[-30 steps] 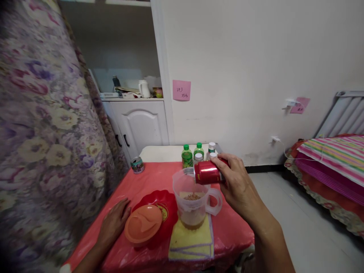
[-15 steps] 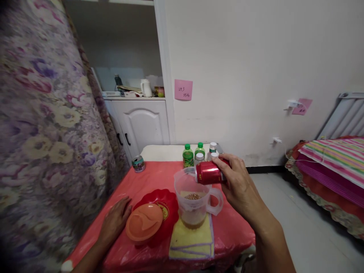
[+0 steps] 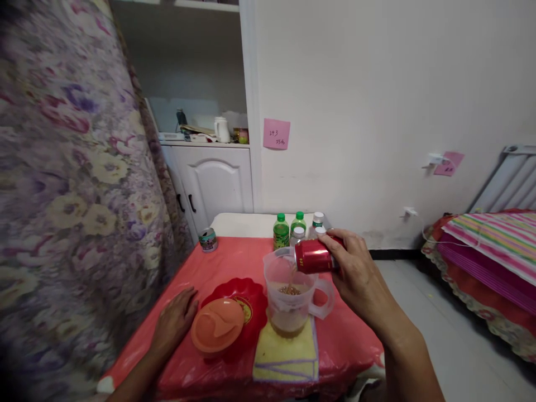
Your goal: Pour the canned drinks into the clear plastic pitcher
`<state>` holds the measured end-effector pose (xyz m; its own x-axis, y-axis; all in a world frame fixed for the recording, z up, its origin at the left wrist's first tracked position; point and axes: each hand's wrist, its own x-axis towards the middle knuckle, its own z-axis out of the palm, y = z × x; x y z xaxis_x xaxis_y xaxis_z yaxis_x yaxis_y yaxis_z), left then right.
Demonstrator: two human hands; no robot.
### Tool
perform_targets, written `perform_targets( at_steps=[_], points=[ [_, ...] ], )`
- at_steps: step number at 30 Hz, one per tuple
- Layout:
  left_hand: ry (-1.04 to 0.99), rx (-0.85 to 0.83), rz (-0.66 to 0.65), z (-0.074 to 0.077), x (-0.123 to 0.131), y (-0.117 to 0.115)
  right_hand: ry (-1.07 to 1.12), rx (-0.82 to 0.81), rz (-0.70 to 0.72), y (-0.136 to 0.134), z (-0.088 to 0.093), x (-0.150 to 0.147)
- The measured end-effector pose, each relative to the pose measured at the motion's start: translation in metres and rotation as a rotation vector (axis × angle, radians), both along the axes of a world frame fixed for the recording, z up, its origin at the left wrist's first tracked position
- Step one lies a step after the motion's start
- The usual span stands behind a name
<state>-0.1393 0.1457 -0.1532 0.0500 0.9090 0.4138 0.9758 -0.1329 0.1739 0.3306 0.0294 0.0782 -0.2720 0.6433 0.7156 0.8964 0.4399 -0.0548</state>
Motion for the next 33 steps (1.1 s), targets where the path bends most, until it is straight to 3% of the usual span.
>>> perform_targets(
  at_steps=[20, 33],
  points=[
    [-0.034, -0.028, 0.014, 0.005, 0.004, -0.005, -0.097, -0.06, -0.069, -0.006, 0.021, 0.002],
    [-0.039, -0.019, 0.014, 0.0, 0.003, -0.005, -0.18, 0.037, -0.07, -0.005, 0.043, -0.002]
  ],
)
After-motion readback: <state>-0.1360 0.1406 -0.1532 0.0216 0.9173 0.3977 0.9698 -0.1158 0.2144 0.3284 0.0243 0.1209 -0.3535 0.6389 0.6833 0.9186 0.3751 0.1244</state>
